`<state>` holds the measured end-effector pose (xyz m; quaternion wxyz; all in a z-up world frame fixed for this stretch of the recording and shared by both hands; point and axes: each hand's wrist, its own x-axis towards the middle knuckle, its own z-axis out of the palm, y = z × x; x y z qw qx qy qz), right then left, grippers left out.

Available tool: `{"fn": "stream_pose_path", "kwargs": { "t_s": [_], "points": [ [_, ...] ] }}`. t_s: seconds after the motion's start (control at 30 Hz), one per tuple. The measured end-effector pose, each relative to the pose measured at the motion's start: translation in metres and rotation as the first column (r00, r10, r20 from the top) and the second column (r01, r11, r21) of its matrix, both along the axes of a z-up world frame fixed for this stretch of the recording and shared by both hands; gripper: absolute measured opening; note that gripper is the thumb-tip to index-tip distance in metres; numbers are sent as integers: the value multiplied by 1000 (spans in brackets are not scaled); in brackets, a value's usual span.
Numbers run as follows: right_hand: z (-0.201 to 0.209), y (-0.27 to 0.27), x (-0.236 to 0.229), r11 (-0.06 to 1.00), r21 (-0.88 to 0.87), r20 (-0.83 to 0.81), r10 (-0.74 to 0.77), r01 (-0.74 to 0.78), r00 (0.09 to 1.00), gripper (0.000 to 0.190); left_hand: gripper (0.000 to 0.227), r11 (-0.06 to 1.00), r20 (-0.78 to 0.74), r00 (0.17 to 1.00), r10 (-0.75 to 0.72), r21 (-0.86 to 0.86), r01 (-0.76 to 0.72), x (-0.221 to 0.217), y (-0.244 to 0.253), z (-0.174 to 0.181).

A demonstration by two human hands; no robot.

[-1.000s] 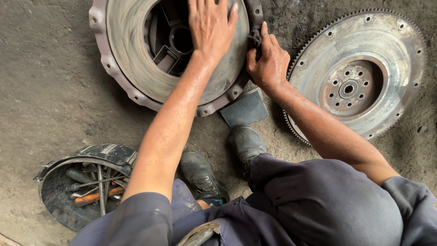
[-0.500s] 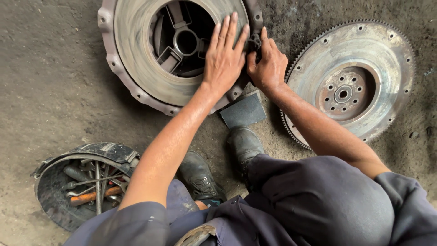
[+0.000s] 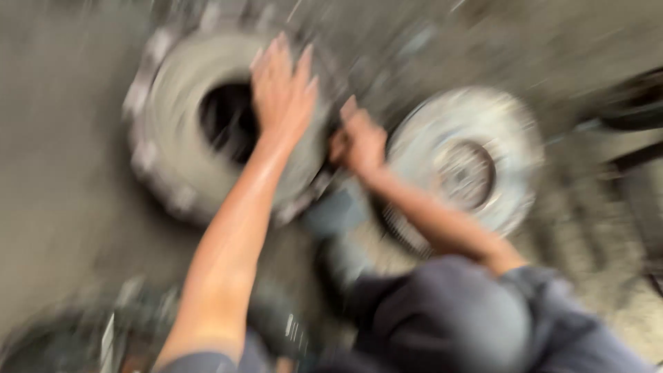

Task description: The person wipes a flywheel and a clutch pressure plate using a cloth, then rubs the surfaces with a piece of sandpaper before wiping them again.

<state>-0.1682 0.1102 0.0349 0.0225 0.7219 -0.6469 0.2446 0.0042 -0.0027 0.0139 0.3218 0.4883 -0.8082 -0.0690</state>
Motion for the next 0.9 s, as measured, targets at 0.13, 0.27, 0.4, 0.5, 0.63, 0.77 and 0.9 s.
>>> {"fn": "stream_pose_path", "kwargs": {
  "t_s": [0.13,0.27,0.4,0.5,0.63,0.77,0.9],
  "points": [
    [8,3,12,978,160,52,-144,134,988,67,76,997,81,995,54,54,-58,6,-3,11],
    [14,4,17,937,294,50,-211,188,976,68,76,989,90,990,104,97,-113,-3,-3,8],
    [18,3,17,933,311,57,-207,180,977,69,72,995,144,988,48,83,-60,-7,3,15],
    [20,0,17,935,304,58,-208,181,976,68,70,996,115,992,-43,81,34,-8,14,19],
    [12,2,11,994,58,48,-95,93,994,69,55,993,76,990,-116,47,113,-10,43,20],
    [-1,-3,5,989,92,7,-121,119,993,62,59,973,-30,978,-204,102,206,-1,60,13],
    [8,1,13,966,210,3,-154,150,988,64,76,972,40,982,-184,155,176,6,48,14]
  ]
}}
